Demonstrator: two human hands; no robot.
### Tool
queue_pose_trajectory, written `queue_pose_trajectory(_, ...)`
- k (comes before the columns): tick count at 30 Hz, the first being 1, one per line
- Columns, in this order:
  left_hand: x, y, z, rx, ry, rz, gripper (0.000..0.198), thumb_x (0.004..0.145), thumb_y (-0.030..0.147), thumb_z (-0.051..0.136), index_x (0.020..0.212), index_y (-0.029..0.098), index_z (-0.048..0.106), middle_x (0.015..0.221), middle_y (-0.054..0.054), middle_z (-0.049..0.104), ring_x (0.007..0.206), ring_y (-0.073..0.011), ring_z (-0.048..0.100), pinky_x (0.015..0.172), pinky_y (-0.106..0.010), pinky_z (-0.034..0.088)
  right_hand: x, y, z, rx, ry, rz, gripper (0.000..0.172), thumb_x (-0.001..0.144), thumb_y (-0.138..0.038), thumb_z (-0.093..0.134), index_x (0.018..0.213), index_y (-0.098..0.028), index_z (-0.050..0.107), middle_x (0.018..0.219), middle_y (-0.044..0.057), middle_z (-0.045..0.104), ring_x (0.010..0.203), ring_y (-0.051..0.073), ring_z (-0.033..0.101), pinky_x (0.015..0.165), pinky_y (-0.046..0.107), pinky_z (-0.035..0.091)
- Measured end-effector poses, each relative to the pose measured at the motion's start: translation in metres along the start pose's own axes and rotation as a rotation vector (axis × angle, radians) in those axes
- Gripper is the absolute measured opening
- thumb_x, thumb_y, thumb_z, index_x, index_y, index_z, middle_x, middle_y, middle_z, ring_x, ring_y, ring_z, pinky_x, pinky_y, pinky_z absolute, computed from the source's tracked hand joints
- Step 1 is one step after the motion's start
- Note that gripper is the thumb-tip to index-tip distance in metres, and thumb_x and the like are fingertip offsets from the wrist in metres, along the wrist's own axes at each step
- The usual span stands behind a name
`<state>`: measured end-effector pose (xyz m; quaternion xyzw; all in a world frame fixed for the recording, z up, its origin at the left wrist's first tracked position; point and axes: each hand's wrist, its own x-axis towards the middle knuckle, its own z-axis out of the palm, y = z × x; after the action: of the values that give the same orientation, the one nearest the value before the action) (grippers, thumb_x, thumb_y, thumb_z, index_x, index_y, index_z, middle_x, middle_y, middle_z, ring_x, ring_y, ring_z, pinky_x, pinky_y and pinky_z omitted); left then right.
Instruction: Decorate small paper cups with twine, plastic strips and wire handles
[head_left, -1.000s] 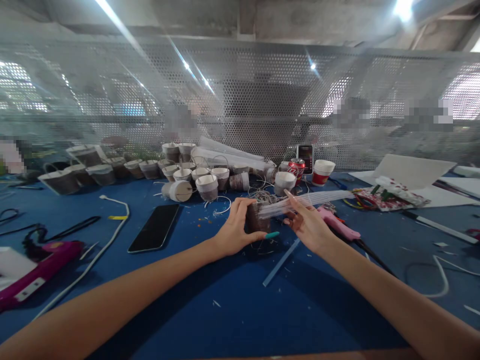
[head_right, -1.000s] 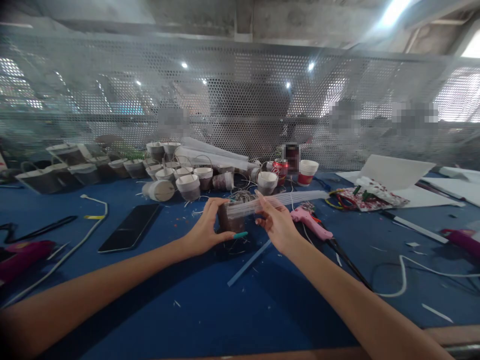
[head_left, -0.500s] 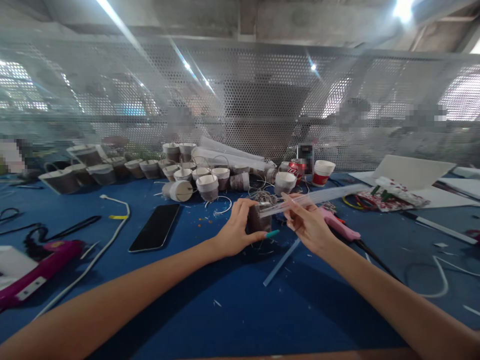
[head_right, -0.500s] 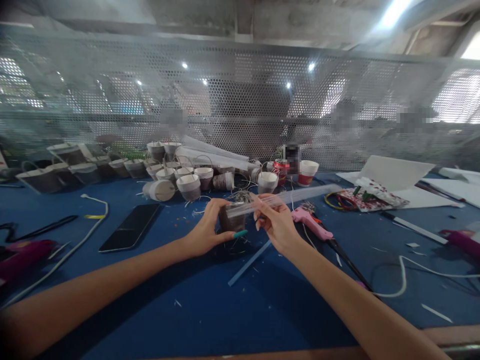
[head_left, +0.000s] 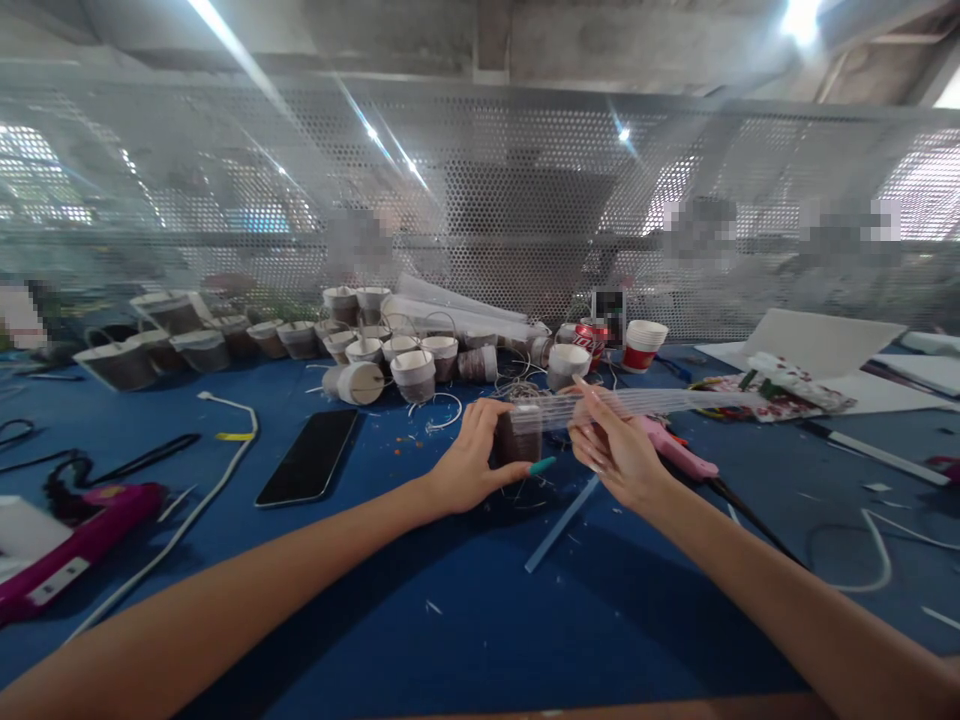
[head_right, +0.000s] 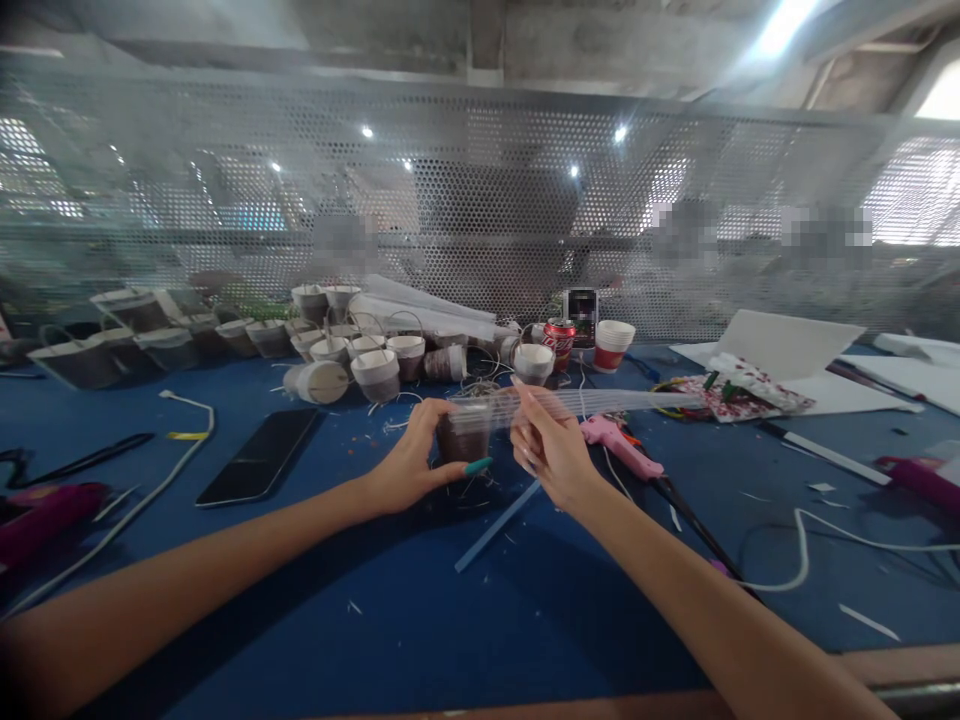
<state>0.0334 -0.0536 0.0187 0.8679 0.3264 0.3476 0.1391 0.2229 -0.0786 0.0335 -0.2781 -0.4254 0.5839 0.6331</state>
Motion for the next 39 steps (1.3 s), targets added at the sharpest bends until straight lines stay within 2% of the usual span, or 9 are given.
queue_pose_trajectory(5, 0.000, 0.001, -0.001, -0.008, -0.008, 0.002, 0.048, 0.075, 0.043, 0.057, 0.111, 0.019, 0.038, 0.109, -0.009, 0.043, 0.102, -0.0234, 0.039, 0.090, -0.042, 0.037, -0.001, 0.000, 0.002, -0.114, -0.042, -0.048, 0.024, 0.075, -0.039, 0.060, 0.092, -0.022, 0.061, 0.041, -0.009, 0.043, 0.029, 0.006, 0.035, 0.027, 0.017, 0.026)
queue_pose_trajectory(9, 0.000, 0.001, -0.002, -0.013, -0.007, -0.005, 0.049, 0.075, 0.043, 0.057, 0.112, 0.019, 0.038, 0.109, -0.008, 0.043, 0.102, -0.0233, 0.039, 0.090, -0.042, 0.037, 0.001, 0.000, 0.002, -0.189, 0.051, -0.050, 0.024, 0.069, -0.041, 0.066, 0.078, -0.019, 0.062, 0.039, -0.008, 0.044, 0.028, 0.004, 0.034, 0.027, 0.016, 0.021)
queue_pose_trajectory(13, 0.001, 0.002, -0.002, -0.028, -0.005, -0.023, 0.049, 0.076, 0.044, 0.057, 0.113, 0.020, 0.037, 0.109, -0.008, 0.044, 0.103, -0.0231, 0.039, 0.091, -0.043, 0.036, 0.003, 0.003, -0.001, -0.191, 0.099, -0.057, 0.024, 0.065, -0.040, 0.070, 0.070, -0.018, 0.061, 0.039, -0.008, 0.045, 0.028, 0.003, 0.034, 0.028, 0.016, 0.022)
queue_pose_trajectory(19, 0.000, 0.004, -0.002, -0.040, 0.006, -0.046, 0.045, 0.077, 0.046, 0.053, 0.111, 0.020, 0.039, 0.108, -0.008, 0.045, 0.101, -0.0228, 0.040, 0.089, -0.041, 0.037, 0.004, 0.006, -0.003, -0.184, 0.102, -0.044, 0.020, 0.069, -0.037, 0.067, 0.075, -0.019, 0.061, 0.040, -0.008, 0.047, 0.029, 0.005, 0.040, 0.027, 0.015, 0.026)
queue_pose_trajectory(24, -0.001, 0.003, -0.004, -0.083, 0.021, -0.057, 0.032, 0.087, 0.041, 0.036, 0.111, 0.020, 0.041, 0.105, -0.007, 0.047, 0.097, -0.0208, 0.042, 0.089, -0.040, 0.036, 0.005, 0.007, -0.003, -0.185, 0.083, -0.027, 0.023, 0.069, -0.039, 0.067, 0.076, -0.018, 0.060, 0.039, -0.008, 0.047, 0.029, 0.005, 0.039, 0.026, 0.016, 0.025)
queue_pose_trajectory(28, 0.000, 0.003, -0.004, -0.146, 0.052, -0.086, 0.031, 0.090, 0.040, 0.026, 0.105, 0.020, 0.044, 0.102, -0.006, 0.049, 0.096, -0.0193, 0.044, 0.089, -0.037, 0.036, 0.005, 0.007, -0.003, -0.190, 0.094, 0.003, 0.027, 0.066, -0.043, 0.068, 0.074, -0.018, 0.060, 0.039, -0.008, 0.046, 0.028, 0.005, 0.038, 0.026, 0.016, 0.025)
queue_pose_trajectory(39, 0.001, 0.004, -0.004, -0.166, 0.063, -0.089, 0.032, 0.090, 0.042, 0.023, 0.096, 0.021, 0.047, 0.096, -0.004, 0.050, 0.091, -0.0185, 0.045, 0.086, -0.036, 0.036, 0.007, 0.010, -0.005, -0.183, 0.108, -0.024, 0.024, 0.066, -0.039, 0.069, 0.074, -0.019, 0.061, 0.040, -0.008, 0.047, 0.029, 0.005, 0.039, 0.026, 0.017, 0.026)
